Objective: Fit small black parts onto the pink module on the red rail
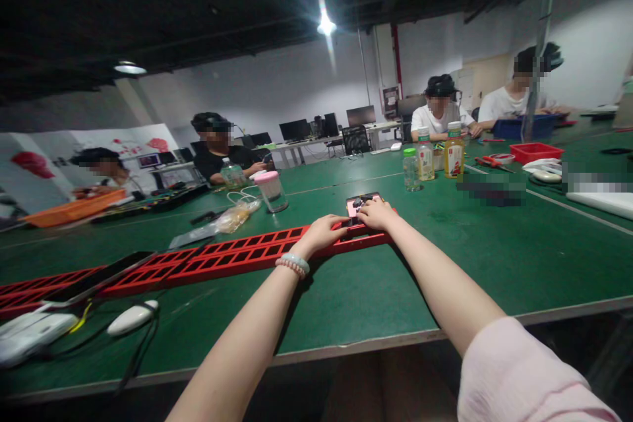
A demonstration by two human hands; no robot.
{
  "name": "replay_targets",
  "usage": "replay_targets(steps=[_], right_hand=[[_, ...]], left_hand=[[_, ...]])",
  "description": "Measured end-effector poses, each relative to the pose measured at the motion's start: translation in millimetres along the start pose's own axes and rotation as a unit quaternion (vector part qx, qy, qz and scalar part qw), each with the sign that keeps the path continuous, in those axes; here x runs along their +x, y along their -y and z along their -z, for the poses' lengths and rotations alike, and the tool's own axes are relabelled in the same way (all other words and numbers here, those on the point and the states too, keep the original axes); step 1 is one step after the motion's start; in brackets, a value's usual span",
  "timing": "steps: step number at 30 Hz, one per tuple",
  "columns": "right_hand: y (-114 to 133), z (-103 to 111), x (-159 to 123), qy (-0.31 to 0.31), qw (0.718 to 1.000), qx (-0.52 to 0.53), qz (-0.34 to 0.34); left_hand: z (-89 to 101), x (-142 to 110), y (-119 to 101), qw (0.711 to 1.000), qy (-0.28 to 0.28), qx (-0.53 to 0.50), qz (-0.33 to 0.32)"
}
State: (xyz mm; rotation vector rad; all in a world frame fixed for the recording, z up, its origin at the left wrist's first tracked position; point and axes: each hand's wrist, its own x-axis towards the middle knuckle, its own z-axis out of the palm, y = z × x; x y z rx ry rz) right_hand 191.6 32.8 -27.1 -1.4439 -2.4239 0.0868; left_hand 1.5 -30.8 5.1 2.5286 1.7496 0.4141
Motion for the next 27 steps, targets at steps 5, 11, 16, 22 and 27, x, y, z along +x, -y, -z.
replay_targets(steps=[5,11,16,22,27], right_hand=[[3,4,-3,0.011,0.999,-0.008,-0.041],[1,0,-3,0.037,0.998,-0.008,-0.04],[-2,-4,-3,-0.008,0.999,0.012,-0.036],[-6,-6,-6,-0.141,0.986,0.08,-0.028],[-8,-10,-7,-0.213,0.969,0.125,-0.029]], left_hand=[[0.6,-1,-1,1.0,-0.001,0.0,-0.001],[-5.2,1,5,1.0,-0.008,0.005,-0.029],[-9.2,0,7,0.999,-0.009,0.002,-0.04],[-13.8,1,8,0.999,-0.006,0.004,-0.033],[-15.6,1,11,0.999,-0.009,0.01,-0.047]])
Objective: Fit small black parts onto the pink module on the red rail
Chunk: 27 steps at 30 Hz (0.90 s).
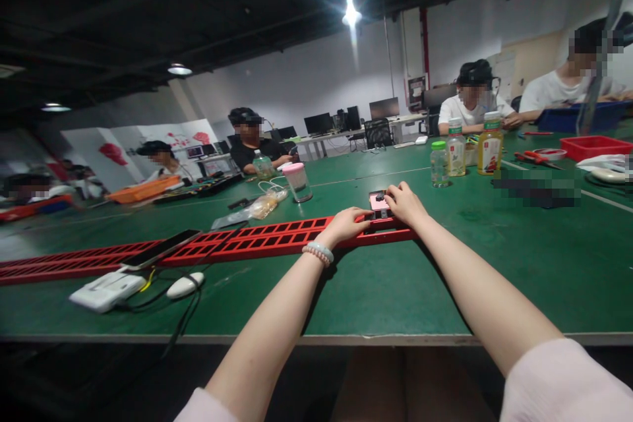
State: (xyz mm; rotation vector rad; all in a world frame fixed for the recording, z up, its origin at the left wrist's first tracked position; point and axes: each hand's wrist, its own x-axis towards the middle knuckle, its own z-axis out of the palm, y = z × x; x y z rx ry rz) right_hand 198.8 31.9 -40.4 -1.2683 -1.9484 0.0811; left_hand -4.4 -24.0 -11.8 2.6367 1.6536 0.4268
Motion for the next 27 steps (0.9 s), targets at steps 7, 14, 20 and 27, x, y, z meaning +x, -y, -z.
replay_targets(steps=[7,14,20,27], right_hand=[[-4,-3,-1,-0.022,1.0,0.014,0.005],[-8,-5,-1,0.02,0.999,0.025,0.028],[-5,-3,1,0.031,0.998,0.052,0.018],[-15,4,2,0.083,0.97,0.209,-0.097]], left_hand=[[0.1,0,0,1.0,-0.003,-0.008,0.0],[1.2,0,-2,1.0,0.002,-0.01,0.01],[2.6,-2,-3,1.0,0.003,-0.013,0.011],[2.2,-1,-3,1.0,0.007,-0.011,0.012]])
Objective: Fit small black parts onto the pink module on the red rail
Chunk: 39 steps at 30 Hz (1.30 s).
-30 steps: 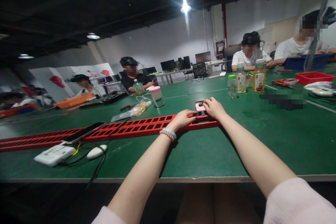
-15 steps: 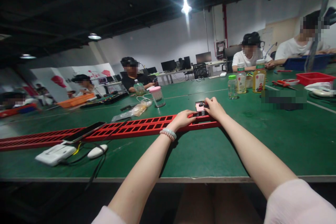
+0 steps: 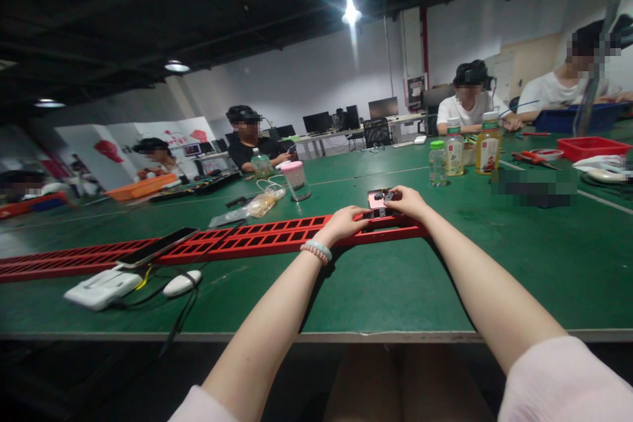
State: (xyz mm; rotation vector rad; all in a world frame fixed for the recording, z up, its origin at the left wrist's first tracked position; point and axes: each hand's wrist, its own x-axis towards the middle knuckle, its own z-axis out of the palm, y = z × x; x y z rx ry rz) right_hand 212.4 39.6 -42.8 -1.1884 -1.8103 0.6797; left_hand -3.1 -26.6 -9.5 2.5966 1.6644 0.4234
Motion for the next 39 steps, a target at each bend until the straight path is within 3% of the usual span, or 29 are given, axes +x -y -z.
replay_targets(steps=[3,10,17,28,39], right_hand=[[0,4,-1,0.041,0.998,0.045,0.011],[10,9,-1,0.089,0.996,-0.01,0.016],[15,15,-2,0.133,0.99,-0.035,0.025],[20,18,-3,0.147,0.985,-0.083,0.048],[23,16,-5,0.182,0.979,-0.074,0.06]], left_hand=[[-0.4,1,1,1.0,-0.004,0.001,-0.011],[0.5,3,2,1.0,-0.002,0.008,-0.016],[7.9,2,-6,1.0,0.007,0.001,0.021],[6.1,5,-2,1.0,-0.003,0.001,0.001],[11.8,3,-9,1.0,0.01,-0.003,0.029]])
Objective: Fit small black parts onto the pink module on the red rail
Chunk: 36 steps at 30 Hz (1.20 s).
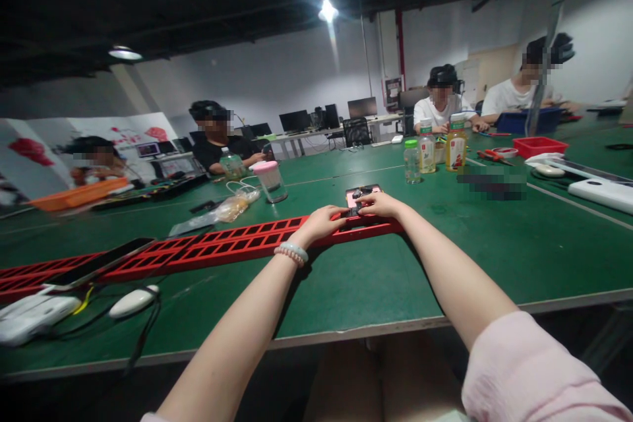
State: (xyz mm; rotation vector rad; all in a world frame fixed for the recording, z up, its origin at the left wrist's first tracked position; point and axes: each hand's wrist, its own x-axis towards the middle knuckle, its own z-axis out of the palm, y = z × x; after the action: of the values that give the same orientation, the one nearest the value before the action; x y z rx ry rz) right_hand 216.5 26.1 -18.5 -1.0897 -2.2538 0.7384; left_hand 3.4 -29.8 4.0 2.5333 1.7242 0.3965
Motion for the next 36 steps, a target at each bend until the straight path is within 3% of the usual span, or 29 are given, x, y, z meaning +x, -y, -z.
replay_targets(steps=[8,23,36], right_hand=[[-8,-4,6,0.002,0.999,-0.041,0.033],[-9,-4,7,0.002,0.997,-0.058,0.058],[-10,-1,9,0.038,0.993,-0.094,0.058]], left_hand=[[-4.5,4,8,0.999,-0.002,0.005,-0.041],[-7.4,6,13,0.998,-0.002,0.031,-0.049],[-8.8,9,15,0.998,0.002,0.04,-0.056]])
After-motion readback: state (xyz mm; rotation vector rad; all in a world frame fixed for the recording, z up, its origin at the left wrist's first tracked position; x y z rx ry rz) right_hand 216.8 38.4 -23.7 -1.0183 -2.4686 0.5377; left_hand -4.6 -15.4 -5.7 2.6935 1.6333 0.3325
